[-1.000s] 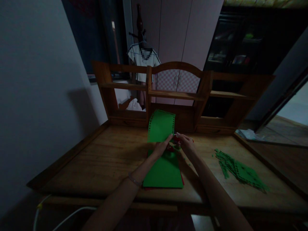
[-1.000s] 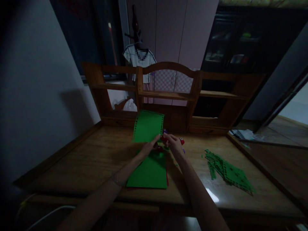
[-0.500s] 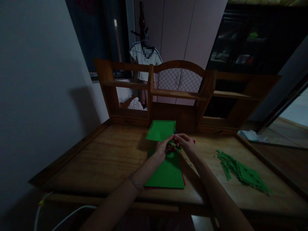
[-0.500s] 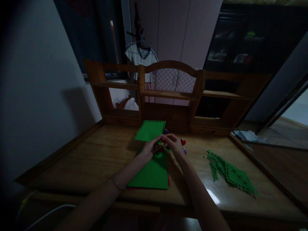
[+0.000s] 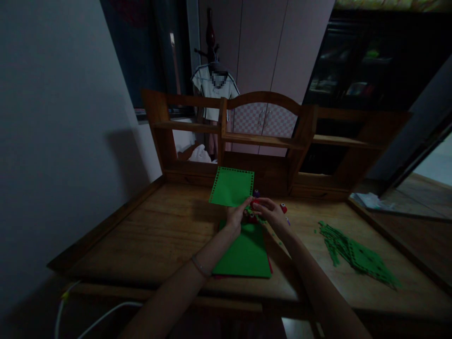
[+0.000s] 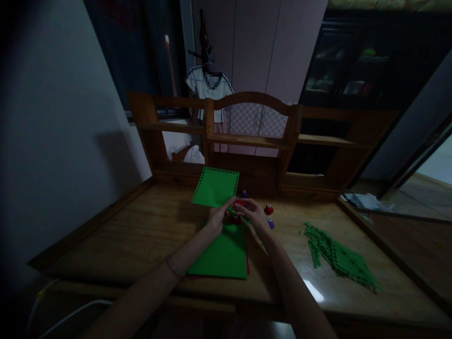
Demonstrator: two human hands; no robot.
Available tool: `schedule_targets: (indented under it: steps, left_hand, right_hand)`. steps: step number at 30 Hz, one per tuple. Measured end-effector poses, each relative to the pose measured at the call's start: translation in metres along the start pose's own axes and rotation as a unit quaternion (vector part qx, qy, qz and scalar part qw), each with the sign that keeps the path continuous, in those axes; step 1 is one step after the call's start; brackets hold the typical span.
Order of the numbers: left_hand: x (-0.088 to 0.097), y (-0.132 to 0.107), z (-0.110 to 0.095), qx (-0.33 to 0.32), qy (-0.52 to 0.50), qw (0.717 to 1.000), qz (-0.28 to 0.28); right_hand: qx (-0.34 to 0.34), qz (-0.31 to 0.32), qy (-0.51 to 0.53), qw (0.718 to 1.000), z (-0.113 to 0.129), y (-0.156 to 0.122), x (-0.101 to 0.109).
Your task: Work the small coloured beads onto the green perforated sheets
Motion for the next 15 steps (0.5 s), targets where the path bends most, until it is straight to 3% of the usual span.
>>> schedule_targets:
  steps: [5,9,15]
  left_hand:
    - [0.005,0.000,-0.011,-0.048,0.033,0.998,-0.028]
    - [0.002,-0.001,-0.023,-0.103,0.034,0.994,-0.013]
    - [0.003,0.001,-0.018,-0.068,0.055,0.996,-0.021]
  right_hand:
    - [-0.013,0.012,-0.017,1.000,-0.002,0.001,-0.001]
    - [-0.013,0.024,-0.034,0.999,-0.002,0.000,-0.002]
    - [-0.010,0.027,-0.038,0.999,-0.002,0.000,-0.003]
Point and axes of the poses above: each hand's wrist, its own y-axis towards the middle knuckle, its own x-axis out of the back of the hand, z = x × y, the point moved 7 cm from there along y, towards the middle knuckle, and after that the axes turned 12 degrees about y, right-handed, at the moved point
